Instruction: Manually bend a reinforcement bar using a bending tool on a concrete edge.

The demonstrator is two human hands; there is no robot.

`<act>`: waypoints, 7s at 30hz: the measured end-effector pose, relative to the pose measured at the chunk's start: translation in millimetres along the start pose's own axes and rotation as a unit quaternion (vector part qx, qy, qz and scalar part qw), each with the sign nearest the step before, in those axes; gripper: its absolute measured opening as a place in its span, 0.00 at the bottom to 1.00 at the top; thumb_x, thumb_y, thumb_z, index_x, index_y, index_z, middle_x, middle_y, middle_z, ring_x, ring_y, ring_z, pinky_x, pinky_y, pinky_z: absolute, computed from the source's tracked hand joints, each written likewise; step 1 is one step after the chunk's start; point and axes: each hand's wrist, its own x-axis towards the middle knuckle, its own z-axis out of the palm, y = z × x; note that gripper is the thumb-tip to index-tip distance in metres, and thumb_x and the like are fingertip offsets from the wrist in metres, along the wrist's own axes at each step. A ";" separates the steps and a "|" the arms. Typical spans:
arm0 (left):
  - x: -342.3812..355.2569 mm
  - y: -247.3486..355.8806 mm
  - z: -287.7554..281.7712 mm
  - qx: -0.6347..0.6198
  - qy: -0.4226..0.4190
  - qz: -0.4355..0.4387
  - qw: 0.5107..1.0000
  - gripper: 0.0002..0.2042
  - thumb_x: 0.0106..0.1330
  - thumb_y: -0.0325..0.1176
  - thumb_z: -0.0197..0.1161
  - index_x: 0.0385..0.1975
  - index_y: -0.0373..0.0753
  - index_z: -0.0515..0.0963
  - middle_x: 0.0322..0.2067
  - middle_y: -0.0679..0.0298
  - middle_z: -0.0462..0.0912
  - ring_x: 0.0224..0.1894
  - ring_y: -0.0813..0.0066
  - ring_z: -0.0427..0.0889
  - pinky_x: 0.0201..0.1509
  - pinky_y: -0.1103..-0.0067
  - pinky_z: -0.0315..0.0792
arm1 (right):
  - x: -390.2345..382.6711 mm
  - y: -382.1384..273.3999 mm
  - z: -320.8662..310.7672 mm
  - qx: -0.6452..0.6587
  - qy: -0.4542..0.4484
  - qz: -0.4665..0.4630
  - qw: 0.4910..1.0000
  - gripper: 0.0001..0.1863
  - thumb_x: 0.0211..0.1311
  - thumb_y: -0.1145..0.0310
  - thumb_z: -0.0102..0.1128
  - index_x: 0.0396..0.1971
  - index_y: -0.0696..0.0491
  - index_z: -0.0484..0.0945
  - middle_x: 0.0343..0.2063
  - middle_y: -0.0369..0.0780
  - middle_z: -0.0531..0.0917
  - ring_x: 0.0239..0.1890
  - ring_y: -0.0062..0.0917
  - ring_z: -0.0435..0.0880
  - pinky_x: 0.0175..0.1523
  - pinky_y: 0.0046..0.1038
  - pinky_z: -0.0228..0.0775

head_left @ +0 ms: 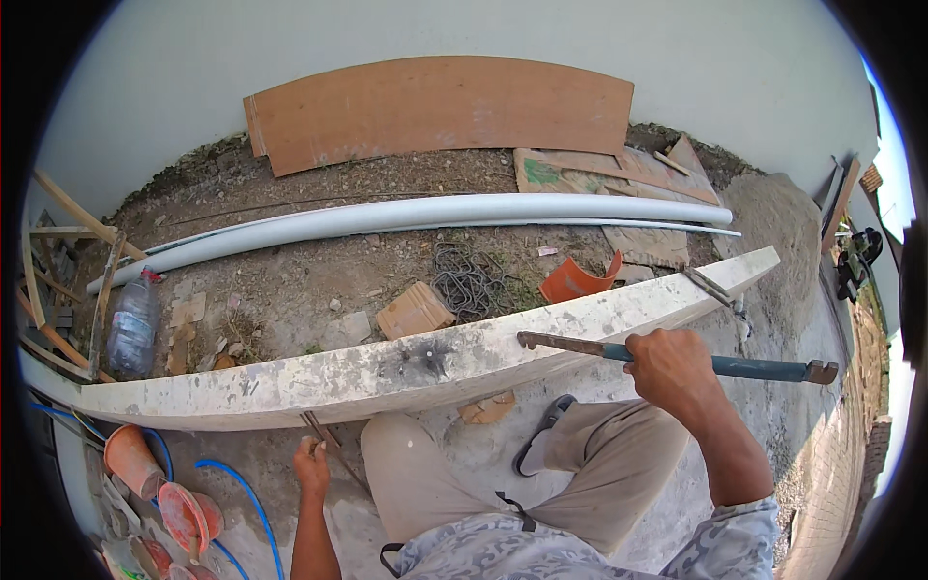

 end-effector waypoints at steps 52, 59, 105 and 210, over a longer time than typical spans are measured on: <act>68.2 241.4 72.8 -0.389 0.099 -0.108 0.909 0.08 0.70 0.31 0.67 0.34 0.33 0.77 0.27 0.58 0.84 0.21 0.75 0.81 0.22 0.77 0.77 | 25.7 -16.9 138.3 0.324 0.039 -0.202 0.923 0.15 0.61 0.58 0.72 0.42 0.52 0.87 0.25 0.50 0.86 0.32 0.50 0.87 0.41 0.47 0.78; 69.5 229.6 69.5 -0.426 0.077 -0.112 0.894 0.08 0.72 0.32 0.65 0.39 0.33 0.76 0.29 0.58 0.85 0.23 0.75 0.82 0.23 0.76 0.79 | 58.3 -61.2 140.5 0.320 -0.022 -0.226 0.920 0.15 0.66 0.55 0.68 0.42 0.52 0.86 0.28 0.52 0.86 0.37 0.53 0.86 0.45 0.49 0.77; 69.1 225.7 59.3 -0.466 0.036 -0.164 0.869 0.09 0.76 0.35 0.60 0.37 0.36 0.77 0.26 0.61 0.82 0.18 0.77 0.78 0.17 0.79 0.70 | 22.8 -85.2 163.3 0.406 0.041 -0.219 0.886 0.16 0.74 0.56 0.61 0.47 0.55 0.80 0.22 0.53 0.83 0.29 0.57 0.84 0.34 0.51 0.73; 82.3 236.1 75.4 0.015 -0.001 0.220 0.975 0.13 0.62 0.25 0.66 0.46 0.31 0.84 0.71 0.47 0.71 0.80 0.42 0.52 0.80 0.58 0.54 | 162.2 2.3 82.3 0.173 0.019 -0.321 0.931 0.21 0.59 0.50 0.75 0.39 0.54 0.86 0.25 0.48 0.86 0.32 0.47 0.88 0.38 0.43 0.78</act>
